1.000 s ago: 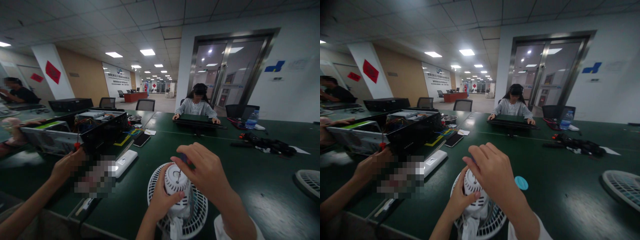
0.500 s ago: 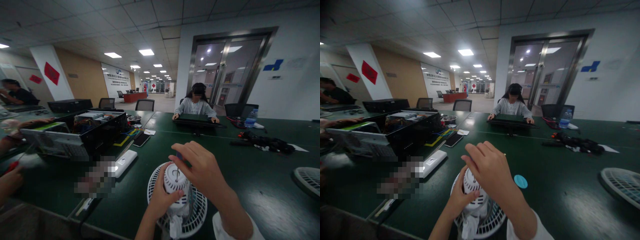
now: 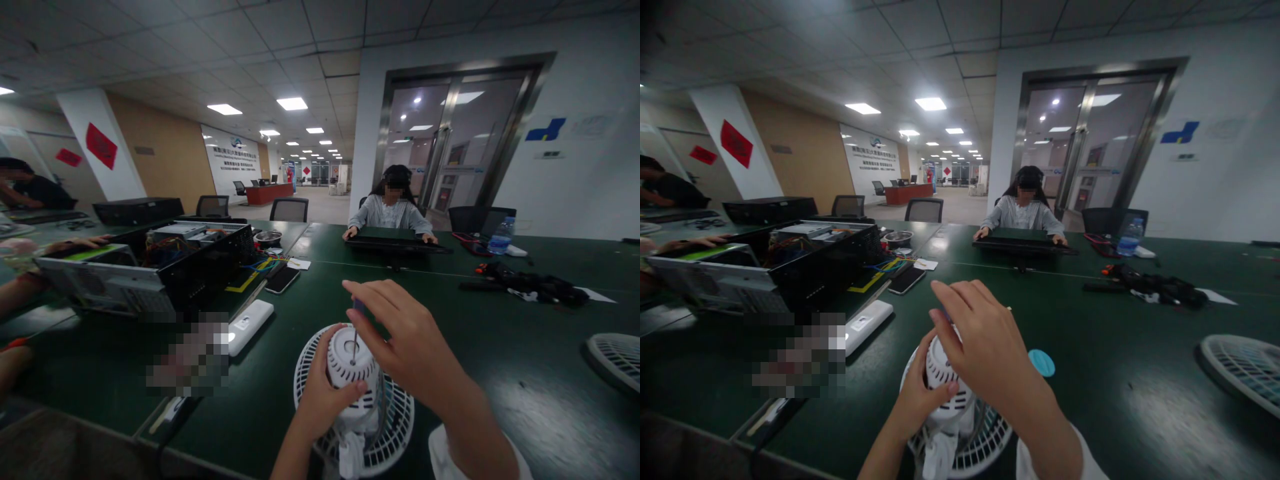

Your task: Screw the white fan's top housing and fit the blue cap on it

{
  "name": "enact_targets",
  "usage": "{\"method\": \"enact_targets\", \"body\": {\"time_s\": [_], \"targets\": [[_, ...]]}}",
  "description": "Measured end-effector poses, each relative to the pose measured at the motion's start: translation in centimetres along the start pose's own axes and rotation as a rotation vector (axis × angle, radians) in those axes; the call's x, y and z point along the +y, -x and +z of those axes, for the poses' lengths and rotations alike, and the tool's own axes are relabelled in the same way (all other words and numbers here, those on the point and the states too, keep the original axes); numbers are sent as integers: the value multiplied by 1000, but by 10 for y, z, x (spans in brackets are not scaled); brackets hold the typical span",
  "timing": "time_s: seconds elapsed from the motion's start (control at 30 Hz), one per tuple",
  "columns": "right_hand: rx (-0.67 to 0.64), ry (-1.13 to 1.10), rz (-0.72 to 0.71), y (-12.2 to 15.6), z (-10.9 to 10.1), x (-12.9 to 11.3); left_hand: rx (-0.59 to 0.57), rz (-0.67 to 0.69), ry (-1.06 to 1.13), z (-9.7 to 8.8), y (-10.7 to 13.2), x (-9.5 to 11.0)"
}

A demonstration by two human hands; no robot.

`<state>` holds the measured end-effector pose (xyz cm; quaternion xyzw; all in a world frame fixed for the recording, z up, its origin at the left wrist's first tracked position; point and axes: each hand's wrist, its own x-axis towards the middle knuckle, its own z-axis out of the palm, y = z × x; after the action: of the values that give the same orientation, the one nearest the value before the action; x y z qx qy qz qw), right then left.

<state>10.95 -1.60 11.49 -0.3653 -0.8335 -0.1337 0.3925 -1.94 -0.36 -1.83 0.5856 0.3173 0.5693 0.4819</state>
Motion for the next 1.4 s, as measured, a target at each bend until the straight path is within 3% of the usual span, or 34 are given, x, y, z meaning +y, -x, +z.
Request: {"method": "enact_targets", "body": {"time_s": [0.17, 0.3, 0.5, 0.63, 0.73, 0.93, 1.1, 1.3, 1.4], "targets": [[19, -45, -85, 0, -3, -2, -2, -1, 4, 0, 0, -1], [37, 68, -38, -1, 2, -2, 1, 4, 9, 1, -1, 1], [27, -96, -87, -1, -2, -2, 4, 8, 19, 1, 0, 1], [47, -18, -57, -1, 0, -2, 1, 0, 5, 0, 0, 1], [16, -7, -3, -1, 0, -2, 2, -4, -15, 1, -1, 3], [-94, -207, -53, 1, -6, -4, 1, -16, -10, 0, 1, 1], [-39, -71, -1, -2, -3, -4, 32, -34, -29, 0, 2, -1], [-39, -159, -56, 2, -5, -3, 11, -21, -12, 1, 0, 4], [9, -12, -38, 1, -2, -3, 14, -13, -14, 1, 0, 3]]}}
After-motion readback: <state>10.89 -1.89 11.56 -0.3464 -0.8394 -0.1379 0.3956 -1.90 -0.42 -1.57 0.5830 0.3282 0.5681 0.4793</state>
